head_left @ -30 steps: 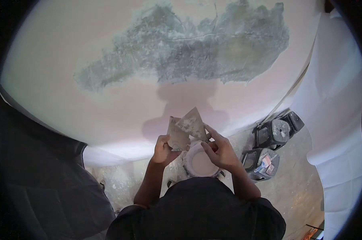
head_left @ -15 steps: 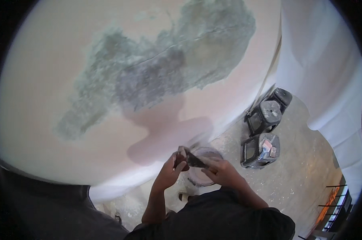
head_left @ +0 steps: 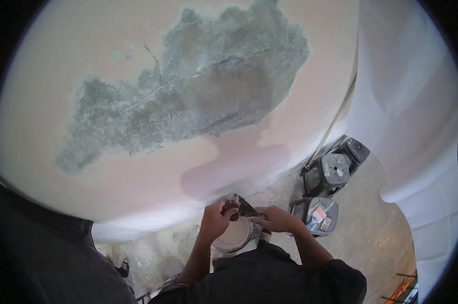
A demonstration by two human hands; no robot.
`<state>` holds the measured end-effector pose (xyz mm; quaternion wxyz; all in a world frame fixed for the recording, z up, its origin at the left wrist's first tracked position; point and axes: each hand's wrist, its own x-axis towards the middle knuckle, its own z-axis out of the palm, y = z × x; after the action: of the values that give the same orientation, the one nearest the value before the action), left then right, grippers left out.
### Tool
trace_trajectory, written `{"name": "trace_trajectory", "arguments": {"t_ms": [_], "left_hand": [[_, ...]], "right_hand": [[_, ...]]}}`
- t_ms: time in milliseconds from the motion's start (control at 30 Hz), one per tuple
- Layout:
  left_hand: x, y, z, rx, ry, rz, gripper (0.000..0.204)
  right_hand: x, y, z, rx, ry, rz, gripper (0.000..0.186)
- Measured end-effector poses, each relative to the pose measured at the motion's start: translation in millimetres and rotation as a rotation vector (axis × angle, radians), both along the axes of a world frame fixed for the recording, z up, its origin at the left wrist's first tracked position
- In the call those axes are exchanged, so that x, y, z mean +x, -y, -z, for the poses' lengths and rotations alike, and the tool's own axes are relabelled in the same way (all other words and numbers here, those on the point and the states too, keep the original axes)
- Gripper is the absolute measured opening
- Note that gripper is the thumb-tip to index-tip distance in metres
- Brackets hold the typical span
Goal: Plastering or scraping a section of a wall with a putty knife.
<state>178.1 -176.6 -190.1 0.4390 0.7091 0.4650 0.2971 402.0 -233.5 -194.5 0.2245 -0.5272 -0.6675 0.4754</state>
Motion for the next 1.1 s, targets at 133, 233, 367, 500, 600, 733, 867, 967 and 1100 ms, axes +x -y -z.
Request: {"name": "trace_trajectory", "arguments": {"t_ms": [133, 233, 367, 500, 600, 733, 867, 967, 1100], "left_hand": [[-5, 5, -5, -0.068, 0.145, -0.008, 0.009], [-24, 15, -8, -0.205, 0.261, -0.102, 0.009], [-55, 30, -7, -0.145, 0.335, -0.171, 0.010], [-85, 56, 7, -0.111, 0.361, -0.194, 0.015], [-103, 85, 2, -0.206, 0.476, -0.110, 0.021], [-147, 133, 29, -0.446, 0.732, -0.074, 0.048], [-177, 170, 8, -0.440, 0.508, -0.236, 0.065], [-212, 190, 39, -0.472, 0.655, -0.257, 0.074], [-230, 214, 38, -0.429, 0.558, -0.307, 0.075]], "right_hand": [[9, 16, 6, -0.032, -0.116, -0.030, 0.037], [8, 30, 10, -0.032, -0.140, -0.010, 0.036], [0, 50, 1, 0.051, 0.030, 0.092, 0.034], [-28, 78, -41, 0.034, -0.285, 0.235, 0.038], [-38, 92, -36, -0.046, -0.791, -0.067, 0.022], [-103, 95, -34, 0.043, -0.314, -0.244, 0.028], [-146, 100, -13, -0.058, -0.111, -0.255, 0.032], [-166, 95, -8, -0.111, -0.107, -0.411, 0.036], [-188, 82, 14, 0.120, -0.006, -0.391, 0.042]]}}
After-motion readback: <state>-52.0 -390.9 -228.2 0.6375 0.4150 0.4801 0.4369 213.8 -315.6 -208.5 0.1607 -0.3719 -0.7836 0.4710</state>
